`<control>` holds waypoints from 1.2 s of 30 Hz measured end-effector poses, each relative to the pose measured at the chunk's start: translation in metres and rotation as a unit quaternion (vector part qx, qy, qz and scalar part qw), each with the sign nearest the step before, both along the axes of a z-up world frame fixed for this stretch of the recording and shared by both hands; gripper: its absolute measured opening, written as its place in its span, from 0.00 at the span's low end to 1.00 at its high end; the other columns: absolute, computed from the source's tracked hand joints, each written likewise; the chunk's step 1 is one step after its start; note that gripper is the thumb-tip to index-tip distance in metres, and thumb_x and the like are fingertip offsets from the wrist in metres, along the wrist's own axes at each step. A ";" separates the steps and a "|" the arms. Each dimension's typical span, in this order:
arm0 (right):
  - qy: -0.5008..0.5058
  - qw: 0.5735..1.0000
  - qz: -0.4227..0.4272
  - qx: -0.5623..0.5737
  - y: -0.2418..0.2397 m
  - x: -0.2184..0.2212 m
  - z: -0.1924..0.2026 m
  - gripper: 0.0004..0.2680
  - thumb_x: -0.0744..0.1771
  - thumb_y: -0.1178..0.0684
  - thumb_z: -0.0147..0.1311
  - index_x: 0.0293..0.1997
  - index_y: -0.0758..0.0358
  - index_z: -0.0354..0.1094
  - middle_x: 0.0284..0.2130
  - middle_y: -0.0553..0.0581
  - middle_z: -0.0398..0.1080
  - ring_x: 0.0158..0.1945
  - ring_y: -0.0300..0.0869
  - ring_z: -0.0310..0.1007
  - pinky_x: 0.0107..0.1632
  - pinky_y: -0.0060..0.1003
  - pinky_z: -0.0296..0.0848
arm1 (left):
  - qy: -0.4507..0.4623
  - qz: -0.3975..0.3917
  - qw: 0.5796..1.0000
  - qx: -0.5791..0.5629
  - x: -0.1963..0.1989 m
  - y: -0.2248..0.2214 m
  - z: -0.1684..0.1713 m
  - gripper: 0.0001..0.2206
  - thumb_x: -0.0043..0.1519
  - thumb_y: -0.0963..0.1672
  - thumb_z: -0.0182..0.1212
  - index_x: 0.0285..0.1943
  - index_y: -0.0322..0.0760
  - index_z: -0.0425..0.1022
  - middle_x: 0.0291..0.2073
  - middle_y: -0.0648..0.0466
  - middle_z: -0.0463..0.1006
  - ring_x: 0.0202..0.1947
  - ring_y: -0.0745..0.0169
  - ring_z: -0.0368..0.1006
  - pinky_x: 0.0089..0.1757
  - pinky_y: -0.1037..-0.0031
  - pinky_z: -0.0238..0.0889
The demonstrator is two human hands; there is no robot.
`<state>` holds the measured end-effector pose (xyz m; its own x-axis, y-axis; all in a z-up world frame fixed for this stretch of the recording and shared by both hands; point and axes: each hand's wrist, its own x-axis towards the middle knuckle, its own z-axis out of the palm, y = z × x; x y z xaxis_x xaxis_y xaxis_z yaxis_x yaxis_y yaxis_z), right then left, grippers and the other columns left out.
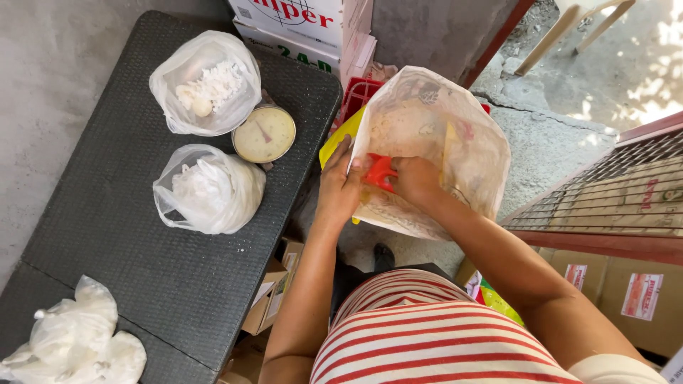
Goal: Scooping a white powder from a large sack into smaller plastic bags, weighing them, and tying them shut.
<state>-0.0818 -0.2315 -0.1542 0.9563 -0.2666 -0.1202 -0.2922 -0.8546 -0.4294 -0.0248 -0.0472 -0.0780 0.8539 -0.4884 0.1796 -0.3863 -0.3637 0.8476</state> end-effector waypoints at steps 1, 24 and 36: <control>-0.002 1.000 0.001 0.000 0.000 0.004 -0.007 0.09 0.60 0.48 0.64 0.41 0.52 0.77 0.31 0.64 0.77 0.36 0.59 0.77 0.40 0.53 0.74 | -0.002 0.001 1.000 0.000 0.001 0.000 -0.002 0.18 0.69 0.43 0.51 0.67 0.32 0.71 0.70 0.37 0.66 0.70 0.36 0.62 0.66 0.59 0.54; -0.069 0.966 -0.031 0.246 -0.094 -0.083 0.148 0.07 0.62 0.51 0.68 0.34 0.64 0.77 0.20 0.48 0.69 0.25 0.31 0.63 0.29 0.32 0.63 | 0.019 0.040 0.999 -0.026 0.042 0.019 -0.009 0.22 0.65 0.46 0.60 0.68 0.35 0.70 0.71 0.38 0.64 0.72 0.44 0.60 0.65 0.65 0.53; -0.195 0.959 0.031 0.206 -0.035 0.009 0.243 0.09 0.64 0.53 0.68 0.33 0.67 0.74 0.20 0.46 0.61 0.25 0.30 0.54 0.27 0.31 0.54 | -0.116 0.186 0.974 -0.058 0.087 0.097 0.045 0.26 0.64 0.47 0.65 0.72 0.43 0.69 0.76 0.29 0.51 0.77 0.31 0.47 0.69 0.57 0.47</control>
